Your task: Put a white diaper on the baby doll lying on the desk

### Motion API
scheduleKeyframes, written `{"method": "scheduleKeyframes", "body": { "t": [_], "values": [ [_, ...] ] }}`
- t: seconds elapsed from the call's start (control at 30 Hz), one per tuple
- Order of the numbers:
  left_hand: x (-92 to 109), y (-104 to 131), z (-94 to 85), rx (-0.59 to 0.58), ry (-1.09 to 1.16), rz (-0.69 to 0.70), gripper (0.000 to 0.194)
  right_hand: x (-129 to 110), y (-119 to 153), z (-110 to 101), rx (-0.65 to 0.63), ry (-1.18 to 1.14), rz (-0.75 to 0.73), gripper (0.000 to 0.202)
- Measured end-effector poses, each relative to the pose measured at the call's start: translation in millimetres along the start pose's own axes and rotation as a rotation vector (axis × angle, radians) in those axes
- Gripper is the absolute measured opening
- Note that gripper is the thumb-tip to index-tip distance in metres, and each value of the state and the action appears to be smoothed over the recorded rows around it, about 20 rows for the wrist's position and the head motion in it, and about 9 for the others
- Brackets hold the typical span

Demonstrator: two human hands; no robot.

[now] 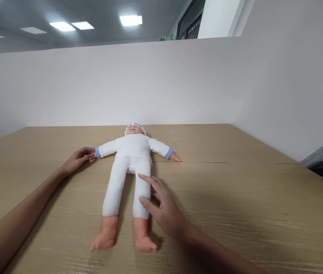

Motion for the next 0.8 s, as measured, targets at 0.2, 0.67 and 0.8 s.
{"method": "scheduleKeyframes", "body": {
  "t": [0.2, 0.67, 0.8],
  "values": [
    [-3.2, -1.1, -1.7, -0.012, -0.042, 0.013, 0.054, -2.4, 1.4, 0.1, 0.0, -0.001, 0.006, 0.054],
    [-7.0, -2.5, -3.7, -0.01, -0.088, 0.043, 0.049, 1.4, -0.3, 3.1, 0.047, -0.05, 0.053, 0.051],
    [-6.7, -4.1, -4.1, 0.002, -0.111, 0.052, 0.05, -1.1, 0.0, 3.0, 0.037, -0.034, 0.052, 0.051]
  ]
}}
Point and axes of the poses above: each hand's wrist, its own y-axis away from the middle knuckle, its own z-axis out of the palm, x = y × z, the point moved 2 cm from there along -y, towards the middle knuckle, and after that the axes turned 6 degrees about z, right-handed, at the moved point
